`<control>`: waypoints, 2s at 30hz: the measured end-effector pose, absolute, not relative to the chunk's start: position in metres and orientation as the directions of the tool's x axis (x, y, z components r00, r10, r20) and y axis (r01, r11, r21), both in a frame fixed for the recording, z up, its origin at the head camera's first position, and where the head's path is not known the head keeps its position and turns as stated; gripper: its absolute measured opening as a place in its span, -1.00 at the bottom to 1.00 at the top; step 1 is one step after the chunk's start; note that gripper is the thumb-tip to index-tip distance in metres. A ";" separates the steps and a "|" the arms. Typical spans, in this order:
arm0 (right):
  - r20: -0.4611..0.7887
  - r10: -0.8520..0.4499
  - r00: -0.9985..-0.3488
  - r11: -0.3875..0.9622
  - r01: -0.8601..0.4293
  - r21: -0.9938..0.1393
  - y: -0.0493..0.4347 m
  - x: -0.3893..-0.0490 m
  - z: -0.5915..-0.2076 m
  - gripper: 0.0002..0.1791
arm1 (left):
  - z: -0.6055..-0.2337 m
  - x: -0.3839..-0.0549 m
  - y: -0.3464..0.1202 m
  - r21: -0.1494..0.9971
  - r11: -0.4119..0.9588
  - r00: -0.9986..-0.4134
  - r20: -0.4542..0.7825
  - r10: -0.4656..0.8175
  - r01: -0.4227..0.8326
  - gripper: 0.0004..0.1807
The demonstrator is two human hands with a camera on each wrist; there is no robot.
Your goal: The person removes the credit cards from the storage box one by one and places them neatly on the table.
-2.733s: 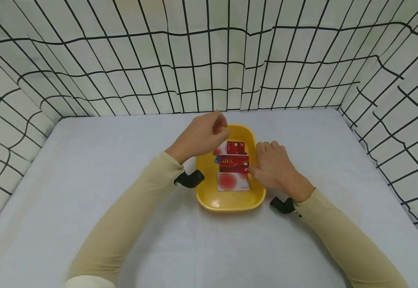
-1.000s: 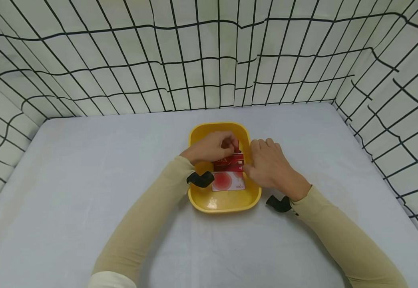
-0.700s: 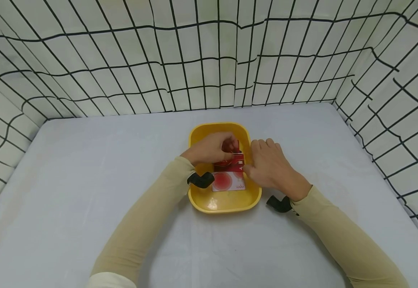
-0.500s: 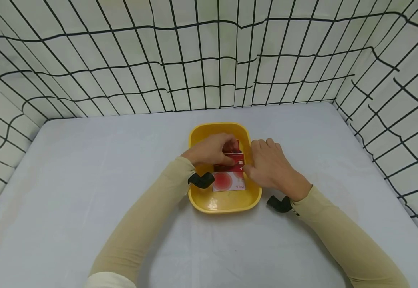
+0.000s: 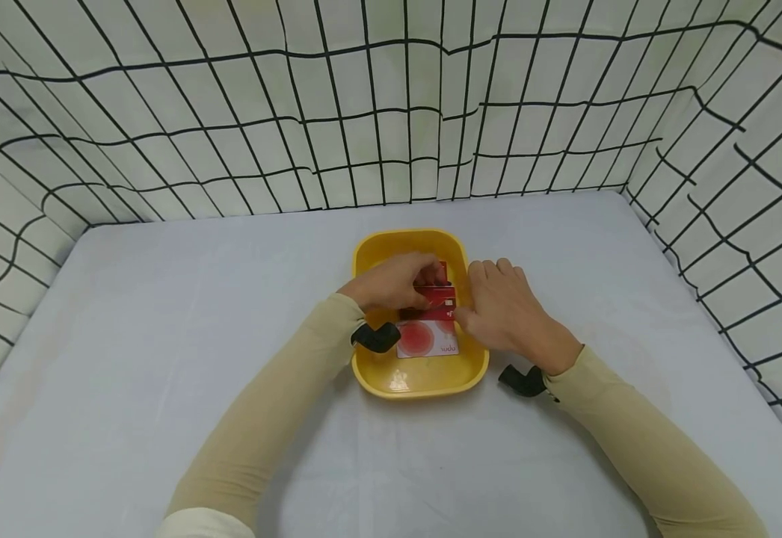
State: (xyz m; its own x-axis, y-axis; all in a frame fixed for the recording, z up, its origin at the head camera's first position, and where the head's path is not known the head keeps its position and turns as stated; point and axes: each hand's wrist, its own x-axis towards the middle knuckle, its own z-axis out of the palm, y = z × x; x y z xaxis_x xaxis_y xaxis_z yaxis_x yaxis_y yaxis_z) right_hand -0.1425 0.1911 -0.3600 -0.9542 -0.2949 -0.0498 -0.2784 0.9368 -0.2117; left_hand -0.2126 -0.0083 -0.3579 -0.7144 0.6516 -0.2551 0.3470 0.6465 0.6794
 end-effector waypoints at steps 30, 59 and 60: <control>-0.064 -0.276 -0.959 0.941 -0.256 -0.220 0.190 -0.143 -0.359 -0.58 | -0.359 -0.214 -0.009 0.655 0.667 -0.720 -0.264 0.642 0.355 -0.54; -0.042 -0.289 -0.956 0.934 -0.273 -0.229 0.190 -0.141 -0.364 -0.61 | -0.351 -0.207 -0.009 0.610 0.724 -0.768 -0.278 0.577 0.324 -0.60; -0.041 -0.290 -0.956 0.934 -0.273 -0.229 0.189 -0.141 -0.364 -0.61 | -0.350 -0.207 -0.009 0.610 0.725 -0.768 -0.279 0.576 0.322 -0.62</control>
